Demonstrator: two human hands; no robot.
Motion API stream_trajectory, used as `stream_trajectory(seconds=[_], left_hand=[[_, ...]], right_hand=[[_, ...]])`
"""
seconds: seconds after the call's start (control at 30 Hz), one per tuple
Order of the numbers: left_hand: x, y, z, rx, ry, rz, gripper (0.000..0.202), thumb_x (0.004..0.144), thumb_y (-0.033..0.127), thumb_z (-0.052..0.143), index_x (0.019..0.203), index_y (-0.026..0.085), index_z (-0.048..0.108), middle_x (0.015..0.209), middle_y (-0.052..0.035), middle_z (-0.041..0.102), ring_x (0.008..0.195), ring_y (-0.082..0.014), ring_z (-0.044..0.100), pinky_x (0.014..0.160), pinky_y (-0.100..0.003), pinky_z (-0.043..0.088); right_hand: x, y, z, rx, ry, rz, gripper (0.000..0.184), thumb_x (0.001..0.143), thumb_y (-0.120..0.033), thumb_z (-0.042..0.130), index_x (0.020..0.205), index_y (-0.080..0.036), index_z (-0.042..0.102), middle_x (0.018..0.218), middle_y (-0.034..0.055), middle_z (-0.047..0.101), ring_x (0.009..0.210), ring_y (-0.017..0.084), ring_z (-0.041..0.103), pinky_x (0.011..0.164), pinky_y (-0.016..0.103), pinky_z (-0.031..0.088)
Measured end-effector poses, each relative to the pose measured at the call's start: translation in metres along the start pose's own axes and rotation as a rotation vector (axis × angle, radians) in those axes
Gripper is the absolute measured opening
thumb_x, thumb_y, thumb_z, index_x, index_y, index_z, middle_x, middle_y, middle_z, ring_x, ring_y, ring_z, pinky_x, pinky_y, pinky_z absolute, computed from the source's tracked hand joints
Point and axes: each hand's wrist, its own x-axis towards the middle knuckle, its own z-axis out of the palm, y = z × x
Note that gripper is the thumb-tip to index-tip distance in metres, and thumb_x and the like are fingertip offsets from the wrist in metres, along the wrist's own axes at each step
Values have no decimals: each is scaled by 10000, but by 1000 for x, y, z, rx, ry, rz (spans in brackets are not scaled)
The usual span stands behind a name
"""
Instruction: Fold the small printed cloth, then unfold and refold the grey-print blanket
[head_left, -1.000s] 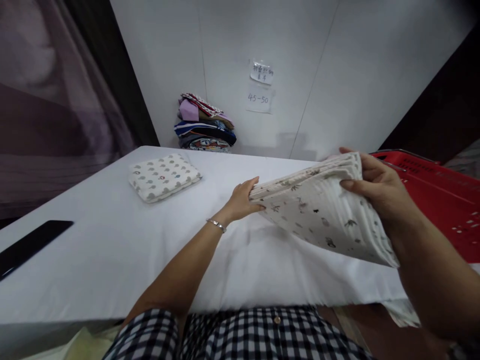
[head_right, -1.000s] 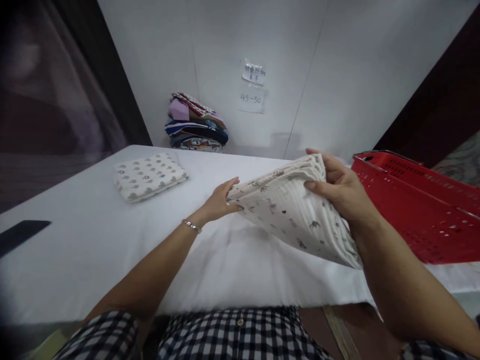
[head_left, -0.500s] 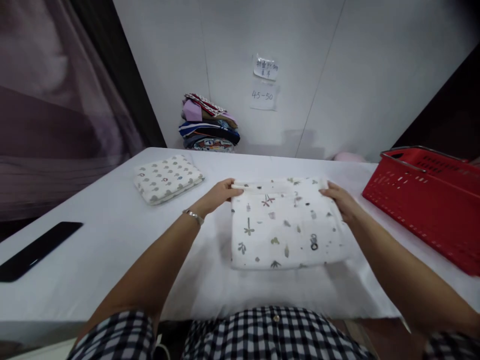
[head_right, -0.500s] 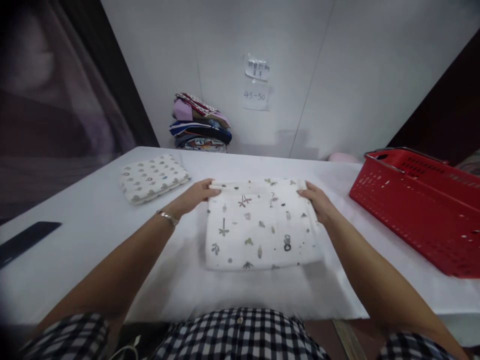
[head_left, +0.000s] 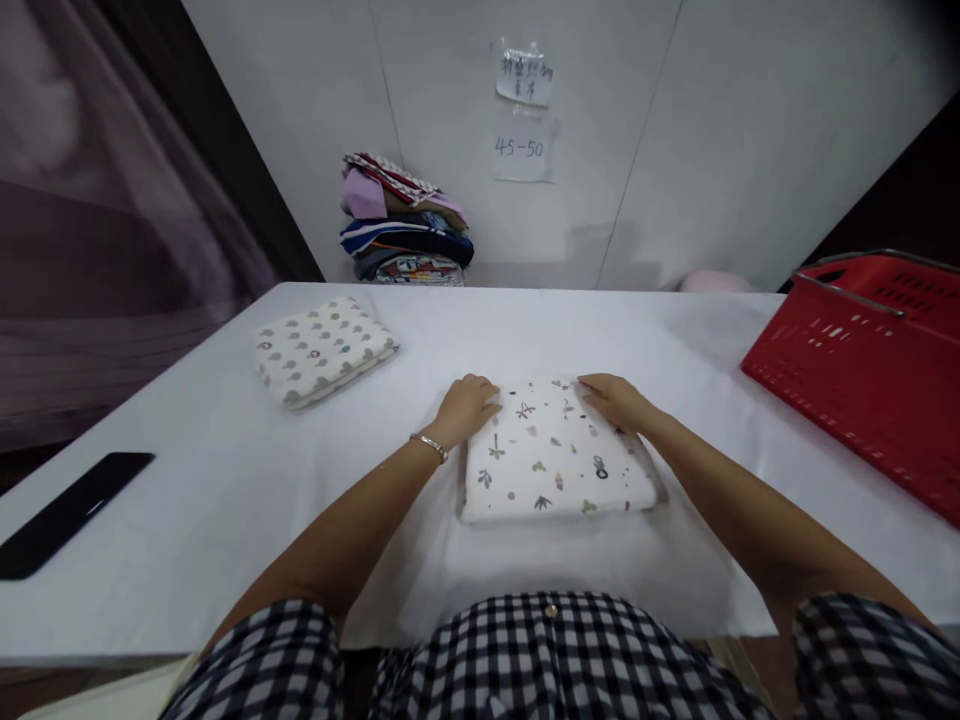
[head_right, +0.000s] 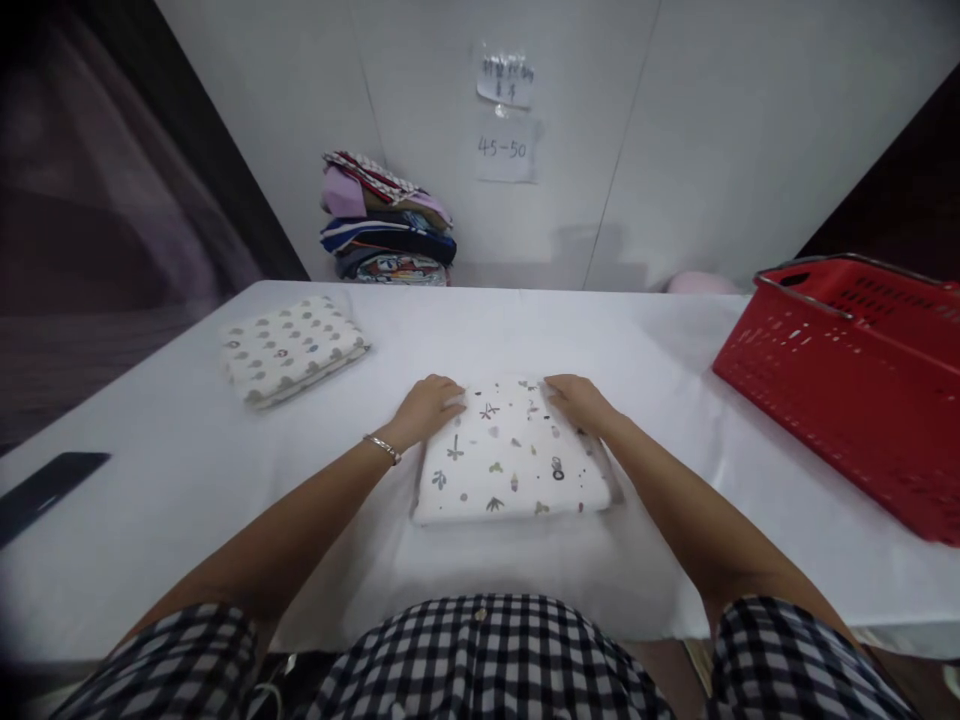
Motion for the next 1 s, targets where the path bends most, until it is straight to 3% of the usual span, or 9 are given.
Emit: stream_trajectory(seconds=[0.13, 0.33, 0.5, 0.7, 0.83, 1.0], left_hand=[[3, -1, 4, 49, -11, 18, 216, 813, 301, 544, 1001, 214, 604, 988, -53, 590, 967, -226, 475, 828, -368, 341], [9, 1, 1, 70, -41, 32, 67, 778, 256, 567, 813, 201, 584, 891, -45, 572, 930, -217, 476, 818, -358, 327], [8, 7, -2, 29, -23, 120, 88, 743, 115, 520, 789, 190, 533, 920, -59, 570, 941, -214, 482, 829, -357, 336], [5, 8, 1, -1, -39, 170, 162, 732, 59, 461, 777, 191, 542, 840, -52, 587, 894, -201, 516, 936, -385, 282], [4, 6, 2, -48, -33, 161, 138, 797, 153, 468, 864, 213, 573, 824, -28, 607, 841, -176, 533, 986, -393, 231], [6, 6, 4, -99, 24, 121, 191, 878, 271, 406, 890, 219, 589, 828, -24, 612, 833, -164, 534, 934, -364, 273]], right_hand=[[16, -1, -1, -154, -102, -93, 363, 800, -225, 510, 1151, -161, 575, 1153, 95, 597, 1061, 228, 526, 927, 371, 391], [26, 1, -3, -241, -172, -83, 281, 762, -263, 576, 1029, -192, 624, 999, 70, 634, 955, 228, 541, 834, 354, 409], [19, -2, -4, -251, -109, -69, 320, 792, -266, 548, 1101, -186, 571, 987, 73, 627, 920, 227, 530, 808, 360, 401], [13, -3, -5, -207, -58, -185, 98, 783, -205, 523, 844, -178, 596, 930, 77, 602, 897, 212, 507, 782, 334, 400], [11, -4, 0, -183, -27, -236, 196, 778, -161, 496, 957, -178, 575, 1048, 79, 594, 978, 219, 500, 825, 354, 394], [13, -6, 6, -163, -41, -287, 361, 834, -216, 452, 1190, -222, 512, 1164, 69, 560, 1071, 223, 472, 872, 386, 386]])
